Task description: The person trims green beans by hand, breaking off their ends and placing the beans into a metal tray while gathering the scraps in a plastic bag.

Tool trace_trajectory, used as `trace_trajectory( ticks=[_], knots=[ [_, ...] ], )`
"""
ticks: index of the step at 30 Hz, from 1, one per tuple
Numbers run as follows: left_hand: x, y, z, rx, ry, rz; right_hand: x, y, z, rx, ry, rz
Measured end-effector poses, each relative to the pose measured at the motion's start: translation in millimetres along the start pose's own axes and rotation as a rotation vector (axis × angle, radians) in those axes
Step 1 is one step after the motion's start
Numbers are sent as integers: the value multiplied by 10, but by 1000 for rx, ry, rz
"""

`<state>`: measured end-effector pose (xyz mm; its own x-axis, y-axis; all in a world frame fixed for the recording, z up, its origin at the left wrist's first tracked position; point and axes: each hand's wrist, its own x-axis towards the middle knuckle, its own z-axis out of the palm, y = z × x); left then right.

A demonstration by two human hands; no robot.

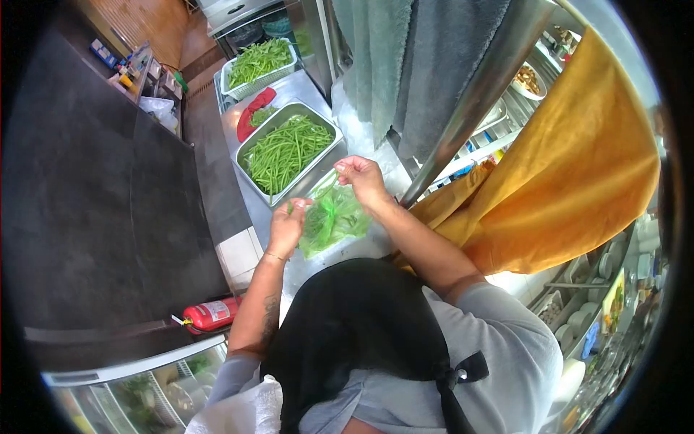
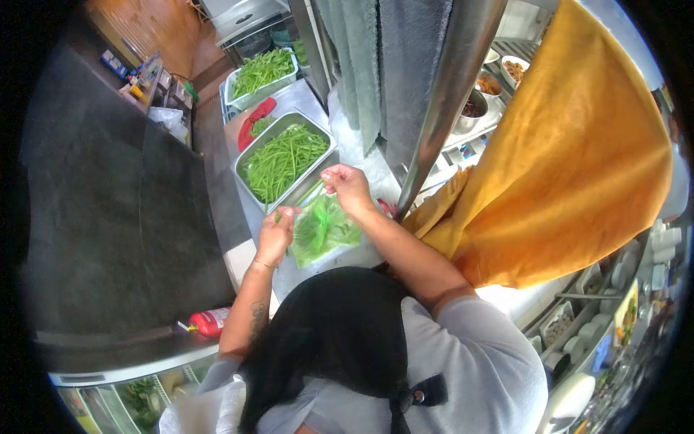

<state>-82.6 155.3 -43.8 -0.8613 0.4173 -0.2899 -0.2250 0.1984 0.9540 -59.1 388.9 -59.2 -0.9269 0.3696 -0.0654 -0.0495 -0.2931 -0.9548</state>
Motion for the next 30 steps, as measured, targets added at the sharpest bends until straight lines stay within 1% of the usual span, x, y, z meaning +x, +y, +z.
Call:
trace_trajectory(
  ticks=[1,2,4,5,6,7,8,9,10,12,14,16,17,19,20,22,23,25,26,28,29,30],
  knots=[
    [17,-97,-5,-6,153,62,6,46,-35,-55,33,-62],
    [30,-144,-32,-8,154,59,-4,71,-55,-56,32,-59],
    [62,-225,-122,-221,275,127,-19,124,-74,-183,-27,-41],
    [78,-250,-127,6,334,214,-57,127,-51,-184,-31,-36],
    [31,-141,-79,5,340,207,-122,110,-12,-222,-89,-68],
    [-19,-38,-16,151,219,268,-179,90,35,-259,-151,-101],
    [-104,160,57,296,97,327,-215,83,81,-260,-159,-95],
    [-221,430,118,460,69,202,-243,75,124,-217,-209,-40],
    [-176,391,112,456,75,198,-269,64,161,-174,-256,14],
    [-107,316,122,660,85,529,-335,43,220,-142,-267,17],
    [-112,287,103,666,108,527,-338,63,199,-109,-271,16],
    [-166,301,70,873,110,494,-311,124,119,-272,-360,-6],
    [-186,280,67,873,106,494,-332,95,117,-272,-357,-4],
    [-205,236,69,953,83,518,-365,27,114,-745,-407,-238],
    [-195,212,98,952,81,520,-344,103,106,-747,-403,-238],
    [-194,123,171,574,147,470,-321,363,134,144,-302,281],
    [-179,70,185,573,148,468,-362,385,181,143,-302,284],
    [-107,-44,204,83,51,210,-420,402,249,461,-148,451],
    [-49,-130,196,80,54,214,-371,404,240,457,-152,449],
    [-81,-335,160,-5,54,-29,-304,522,176,337,12,331],
    [-107,-330,170,-7,57,-26,-173,677,22,-21,-42,103],
    [-181,-329,189,-104,84,-65,-154,675,-78,-20,-43,106]
  ],
)
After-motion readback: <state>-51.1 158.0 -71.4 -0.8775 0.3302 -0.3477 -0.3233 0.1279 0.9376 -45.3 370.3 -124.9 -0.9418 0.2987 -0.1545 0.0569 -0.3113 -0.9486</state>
